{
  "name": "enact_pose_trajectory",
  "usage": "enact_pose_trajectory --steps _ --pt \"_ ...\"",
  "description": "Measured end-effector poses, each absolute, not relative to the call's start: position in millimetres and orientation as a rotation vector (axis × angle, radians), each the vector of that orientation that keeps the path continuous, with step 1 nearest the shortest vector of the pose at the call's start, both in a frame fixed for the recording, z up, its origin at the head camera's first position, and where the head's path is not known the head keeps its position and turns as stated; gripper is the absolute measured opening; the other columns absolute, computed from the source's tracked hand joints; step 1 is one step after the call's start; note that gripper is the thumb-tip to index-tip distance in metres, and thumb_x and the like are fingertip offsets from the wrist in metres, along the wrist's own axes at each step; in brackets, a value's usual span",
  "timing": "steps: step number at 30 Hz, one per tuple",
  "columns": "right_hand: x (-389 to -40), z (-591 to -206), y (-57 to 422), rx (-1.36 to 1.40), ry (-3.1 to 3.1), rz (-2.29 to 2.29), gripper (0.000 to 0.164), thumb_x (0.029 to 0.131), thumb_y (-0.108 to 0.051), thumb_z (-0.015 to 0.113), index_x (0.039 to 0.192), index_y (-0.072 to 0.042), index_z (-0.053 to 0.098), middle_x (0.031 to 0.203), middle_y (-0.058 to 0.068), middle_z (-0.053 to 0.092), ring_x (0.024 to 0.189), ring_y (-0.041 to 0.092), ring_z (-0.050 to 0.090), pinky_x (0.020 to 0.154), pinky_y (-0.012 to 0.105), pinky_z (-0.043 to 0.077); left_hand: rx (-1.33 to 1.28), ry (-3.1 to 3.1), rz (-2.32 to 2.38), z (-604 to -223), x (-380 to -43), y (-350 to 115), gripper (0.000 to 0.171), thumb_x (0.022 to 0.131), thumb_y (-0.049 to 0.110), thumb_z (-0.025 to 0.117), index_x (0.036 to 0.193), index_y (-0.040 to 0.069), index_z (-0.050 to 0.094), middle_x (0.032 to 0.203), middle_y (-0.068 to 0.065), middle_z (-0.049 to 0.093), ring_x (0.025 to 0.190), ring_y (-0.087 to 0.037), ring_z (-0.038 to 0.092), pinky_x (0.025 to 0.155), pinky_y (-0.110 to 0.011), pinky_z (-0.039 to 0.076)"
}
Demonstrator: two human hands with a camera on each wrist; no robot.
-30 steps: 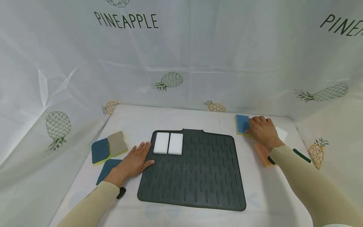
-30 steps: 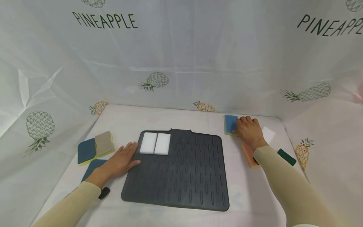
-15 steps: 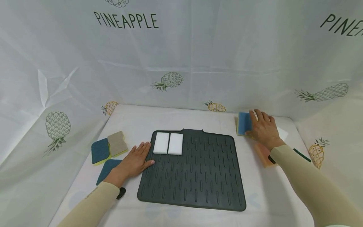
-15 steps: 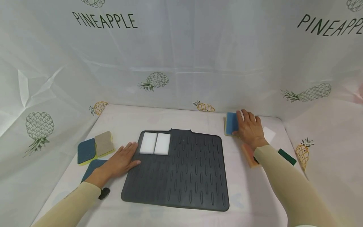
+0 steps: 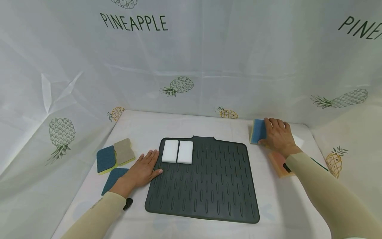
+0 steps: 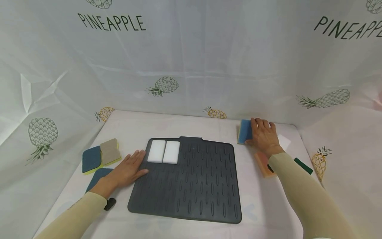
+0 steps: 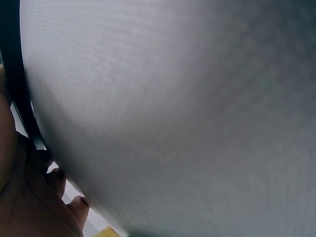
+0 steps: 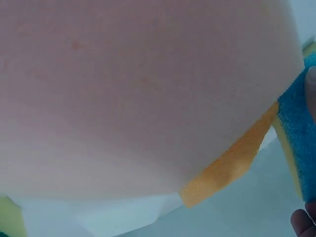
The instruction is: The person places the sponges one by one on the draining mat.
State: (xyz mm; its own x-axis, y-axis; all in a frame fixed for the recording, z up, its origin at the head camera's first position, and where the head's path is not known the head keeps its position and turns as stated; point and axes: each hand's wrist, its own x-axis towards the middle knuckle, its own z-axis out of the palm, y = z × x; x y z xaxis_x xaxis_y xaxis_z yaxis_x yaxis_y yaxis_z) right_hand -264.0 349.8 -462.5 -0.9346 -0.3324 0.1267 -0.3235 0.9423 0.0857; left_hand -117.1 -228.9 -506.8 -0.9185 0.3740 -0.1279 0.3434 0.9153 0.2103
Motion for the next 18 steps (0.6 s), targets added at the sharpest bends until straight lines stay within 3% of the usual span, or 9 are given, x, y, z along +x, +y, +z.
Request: enact_pose_trajectory --steps 5,10,18 --pt "-261.2 -465.1 351.8 0.499 -2.919 -0.045 0.116 0.073 -0.048 0.097 0.152 0.009 0.034 0.148 0.031 0.04 0.135 0.054 0.041 0.109 0.075 0.034 0.547 2.907 0.281 -507.2 -117.3 -229.3 0.085 0.108 0.047 0.057 0.166 -0.005 0.022 0.172 -0.023 0.027 0.161 -0.043 0.021 0.128 -0.065 0.021" --pt "-258.7 -471.2 355.3 0.51 -2.91 -0.081 0.131 0.067 -0.054 0.098 0.157 0.008 0.027 0.15 0.031 0.039 0.136 0.053 0.042 0.108 0.075 0.035 0.544 2.903 0.274 -507.7 -117.8 -230.3 0.084 0.108 0.047 0.056 0.166 -0.004 0.022 0.172 -0.023 0.026 0.161 -0.043 0.021 0.128 -0.065 0.021" --pt "-260.3 -474.3 355.1 0.526 -2.908 -0.067 0.131 0.069 -0.046 0.097 0.159 0.011 0.022 0.154 0.033 0.037 0.139 0.053 0.039 0.11 0.075 0.034 0.56 2.912 0.259 -508.6 -117.7 -231.4 0.085 0.108 0.048 0.057 0.166 -0.004 0.022 0.172 -0.023 0.027 0.16 -0.043 0.023 0.128 -0.065 0.023"
